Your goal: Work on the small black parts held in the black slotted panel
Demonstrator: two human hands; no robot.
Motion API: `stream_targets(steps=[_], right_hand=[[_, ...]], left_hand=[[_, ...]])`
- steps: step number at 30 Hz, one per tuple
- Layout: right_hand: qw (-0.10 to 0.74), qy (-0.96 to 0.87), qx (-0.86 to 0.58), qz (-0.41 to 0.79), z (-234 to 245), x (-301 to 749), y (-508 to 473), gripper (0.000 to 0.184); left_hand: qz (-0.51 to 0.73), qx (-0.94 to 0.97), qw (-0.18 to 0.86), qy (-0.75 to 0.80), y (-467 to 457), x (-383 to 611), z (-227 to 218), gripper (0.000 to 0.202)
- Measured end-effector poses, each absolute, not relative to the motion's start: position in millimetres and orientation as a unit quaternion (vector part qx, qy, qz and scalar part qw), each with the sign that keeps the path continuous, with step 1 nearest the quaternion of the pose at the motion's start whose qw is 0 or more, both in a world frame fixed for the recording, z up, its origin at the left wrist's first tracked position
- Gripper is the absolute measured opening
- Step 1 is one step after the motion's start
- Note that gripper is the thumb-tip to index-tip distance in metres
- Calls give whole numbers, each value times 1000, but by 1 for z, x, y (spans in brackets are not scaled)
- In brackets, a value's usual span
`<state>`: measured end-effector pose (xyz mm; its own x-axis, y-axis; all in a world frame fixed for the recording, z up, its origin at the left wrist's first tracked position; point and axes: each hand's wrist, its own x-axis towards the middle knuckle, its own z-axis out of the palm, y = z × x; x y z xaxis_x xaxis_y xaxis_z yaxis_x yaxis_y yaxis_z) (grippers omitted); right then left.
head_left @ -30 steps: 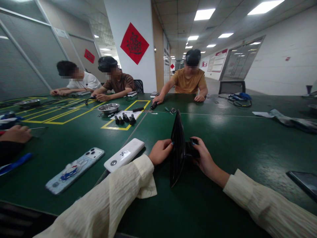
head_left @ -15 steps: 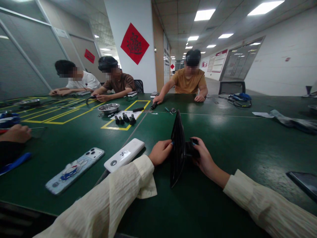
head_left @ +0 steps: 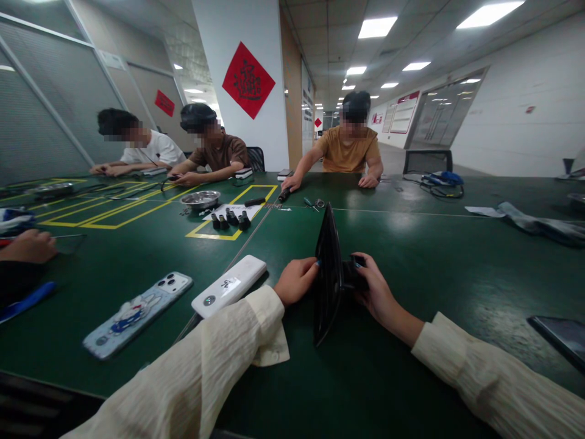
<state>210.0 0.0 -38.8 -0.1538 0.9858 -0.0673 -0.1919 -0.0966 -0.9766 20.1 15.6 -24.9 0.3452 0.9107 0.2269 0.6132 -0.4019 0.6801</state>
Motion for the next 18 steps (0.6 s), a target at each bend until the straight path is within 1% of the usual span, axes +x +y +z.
stream_targets(steps=[7, 18], right_hand=[[489, -464, -427, 603, -38, 211, -1, 32], [500, -453, -421, 606, -42, 210, 2, 31]], left_hand=[[301, 766, 249, 511, 16, 22, -28, 51], [299, 771, 240, 508, 15, 22, -27, 48]])
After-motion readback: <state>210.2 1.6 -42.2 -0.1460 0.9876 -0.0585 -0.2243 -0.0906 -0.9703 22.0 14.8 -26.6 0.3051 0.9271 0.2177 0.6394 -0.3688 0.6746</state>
